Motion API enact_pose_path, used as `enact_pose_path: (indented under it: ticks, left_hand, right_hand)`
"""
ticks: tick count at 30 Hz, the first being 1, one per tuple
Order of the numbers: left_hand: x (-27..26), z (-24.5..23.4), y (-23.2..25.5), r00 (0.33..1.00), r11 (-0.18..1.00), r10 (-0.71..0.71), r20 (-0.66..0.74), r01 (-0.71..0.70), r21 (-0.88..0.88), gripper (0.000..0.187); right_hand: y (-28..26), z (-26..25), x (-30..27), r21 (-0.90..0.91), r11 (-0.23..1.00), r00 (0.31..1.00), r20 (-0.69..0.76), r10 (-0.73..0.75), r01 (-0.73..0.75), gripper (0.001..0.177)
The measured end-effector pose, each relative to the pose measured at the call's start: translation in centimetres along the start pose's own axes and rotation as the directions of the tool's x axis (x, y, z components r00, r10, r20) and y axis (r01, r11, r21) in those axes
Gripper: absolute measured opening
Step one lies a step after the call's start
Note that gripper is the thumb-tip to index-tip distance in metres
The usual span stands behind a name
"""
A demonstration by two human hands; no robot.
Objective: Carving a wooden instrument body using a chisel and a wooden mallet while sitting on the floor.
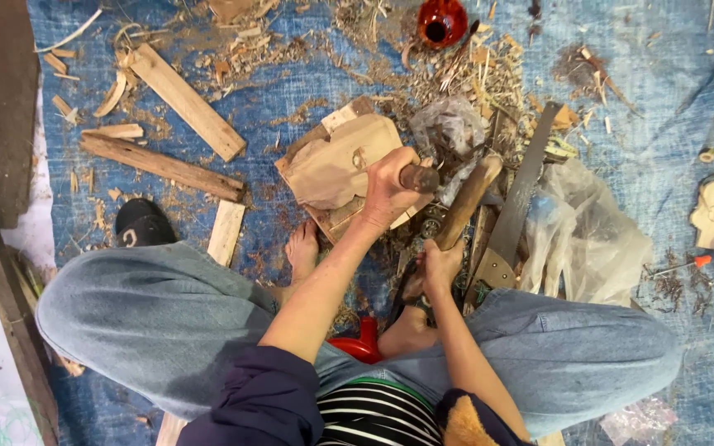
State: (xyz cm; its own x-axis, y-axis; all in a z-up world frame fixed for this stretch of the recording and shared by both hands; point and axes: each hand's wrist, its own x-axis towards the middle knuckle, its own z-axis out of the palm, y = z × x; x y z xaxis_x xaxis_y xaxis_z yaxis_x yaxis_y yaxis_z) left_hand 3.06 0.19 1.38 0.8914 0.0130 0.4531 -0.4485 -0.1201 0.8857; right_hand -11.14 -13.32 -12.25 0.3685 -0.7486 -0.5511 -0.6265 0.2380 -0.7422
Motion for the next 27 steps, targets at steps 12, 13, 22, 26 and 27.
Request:
enact_pose_path:
  ticks: [12,13,22,26,27]
  left_hand:
    - [0.1,2.5,-5.6,0.994,0.992,-0.088,-0.068,0.081,-0.099,0.018]
    - [0.3,2.2,-5.4,0.993,0.992,-0.095,-0.076,0.088,-0.088,0.017]
    - [1.0,2.2,-2.8,0.998,0.994,-0.057,-0.038,0.054,-0.09,0.02]
    - [1.4,1.5,-3.6,0.999,0.996,-0.043,0.03,0.045,-0.077,0.026]
    - [1.4,1.9,-3.7,0.999,0.996,-0.041,0.03,0.043,-0.08,0.026]
  right_hand:
    - [-21.5,-8.8,-10.7,0.099,0.677,0.674,0.065,-0.736,0.729,0.046]
    - [-22.7,-8.8,-9.4,-0.278,0.51,0.579,0.326,-0.748,0.814,0.021]
    - [-26.7,-8.4,-18.7,-0.274,0.657,0.703,0.408,-0.582,0.703,0.041]
    - [-29.5,-10.9,-19.0,0.288,0.364,0.313,0.207,-0.927,0.886,0.046]
    - [-27.7,-9.0,-17.1,0.286,0.361,0.311,0.205,-0.928,0.888,0.046]
